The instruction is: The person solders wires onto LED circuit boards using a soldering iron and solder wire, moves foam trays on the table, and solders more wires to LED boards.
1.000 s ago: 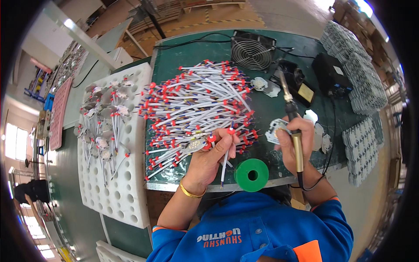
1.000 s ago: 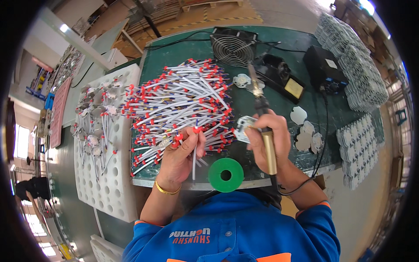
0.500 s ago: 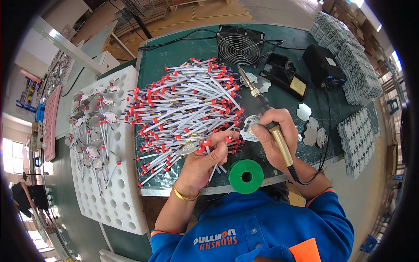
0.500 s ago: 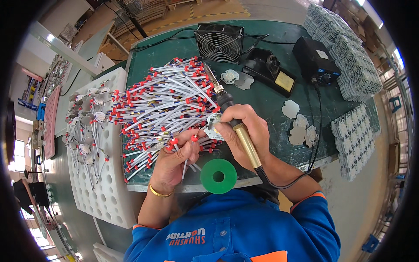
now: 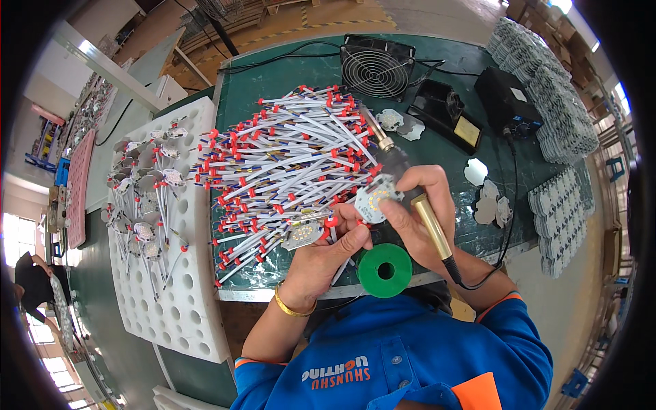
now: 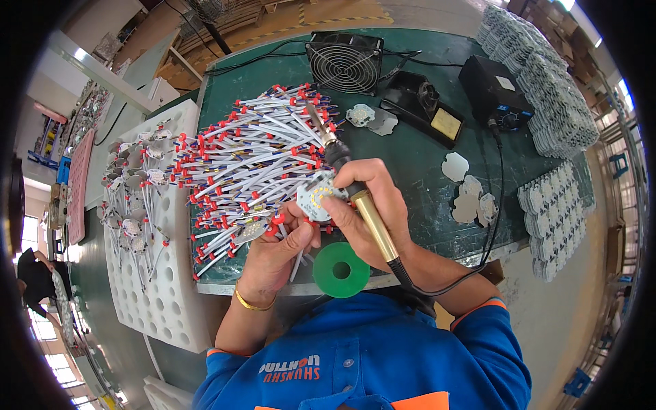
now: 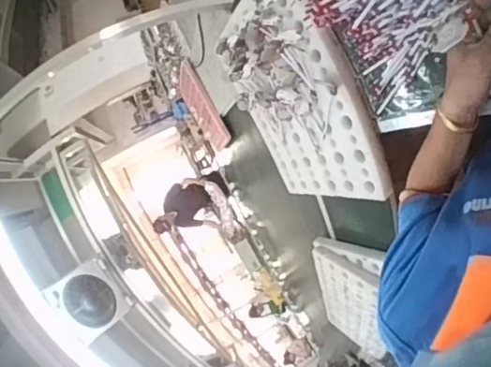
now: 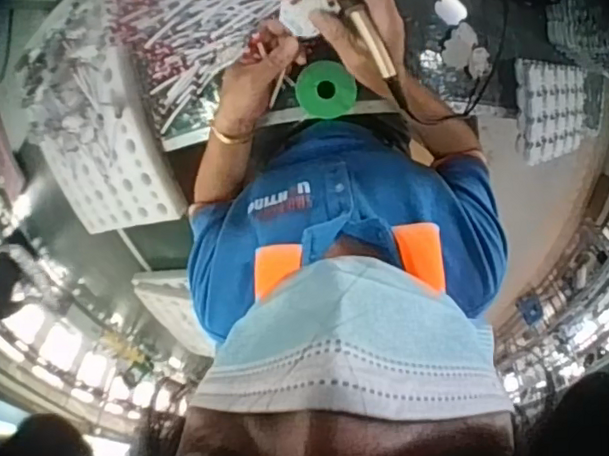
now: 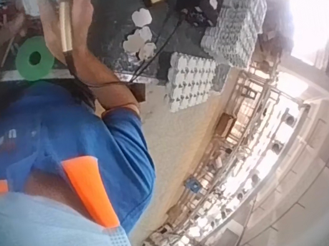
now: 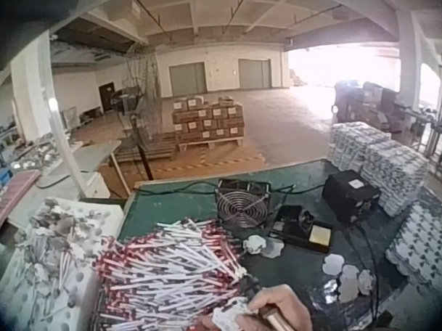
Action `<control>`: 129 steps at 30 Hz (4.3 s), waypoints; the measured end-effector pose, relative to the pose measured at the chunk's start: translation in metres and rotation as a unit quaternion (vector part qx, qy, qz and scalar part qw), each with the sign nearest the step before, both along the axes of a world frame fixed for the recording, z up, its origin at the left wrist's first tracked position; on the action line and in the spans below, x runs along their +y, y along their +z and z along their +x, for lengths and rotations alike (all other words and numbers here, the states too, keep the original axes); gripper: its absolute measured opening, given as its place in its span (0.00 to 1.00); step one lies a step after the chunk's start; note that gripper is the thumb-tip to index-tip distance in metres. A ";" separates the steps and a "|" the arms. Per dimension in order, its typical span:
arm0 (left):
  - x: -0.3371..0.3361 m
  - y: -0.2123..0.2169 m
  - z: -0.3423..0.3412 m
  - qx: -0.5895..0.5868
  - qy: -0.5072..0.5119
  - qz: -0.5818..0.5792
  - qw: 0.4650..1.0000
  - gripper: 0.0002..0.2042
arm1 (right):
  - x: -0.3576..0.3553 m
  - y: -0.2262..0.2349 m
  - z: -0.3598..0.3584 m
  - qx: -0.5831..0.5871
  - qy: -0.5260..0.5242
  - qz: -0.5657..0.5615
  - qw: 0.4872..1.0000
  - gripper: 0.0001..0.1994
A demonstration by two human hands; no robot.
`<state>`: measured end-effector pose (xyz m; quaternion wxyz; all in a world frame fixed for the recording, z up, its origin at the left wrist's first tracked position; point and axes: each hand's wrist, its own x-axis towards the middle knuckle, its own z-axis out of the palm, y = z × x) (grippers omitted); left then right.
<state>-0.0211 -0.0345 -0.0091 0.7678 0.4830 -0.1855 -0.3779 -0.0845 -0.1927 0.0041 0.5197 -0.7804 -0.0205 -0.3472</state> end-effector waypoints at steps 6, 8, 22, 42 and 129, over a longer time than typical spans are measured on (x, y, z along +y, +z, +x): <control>0.004 0.001 0.000 0.020 0.022 0.014 0.999 0.09 | -0.006 0.010 -0.008 0.071 0.053 0.017 0.996 0.15; 0.004 0.000 0.000 0.030 0.032 0.011 0.999 0.09 | -0.011 0.010 -0.010 0.131 0.086 0.049 0.986 0.15; 0.002 0.004 -0.001 0.007 -0.022 0.026 0.999 0.11 | -0.010 -0.007 0.000 0.035 0.028 0.100 0.994 0.17; 0.000 0.003 0.001 0.015 -0.012 0.077 0.997 0.09 | -0.016 0.004 -0.003 -0.007 0.046 -0.069 0.997 0.15; 0.008 0.012 -0.045 -0.028 0.127 0.130 0.983 0.07 | 0.009 -0.024 -0.055 -0.022 0.051 -0.088 0.995 0.18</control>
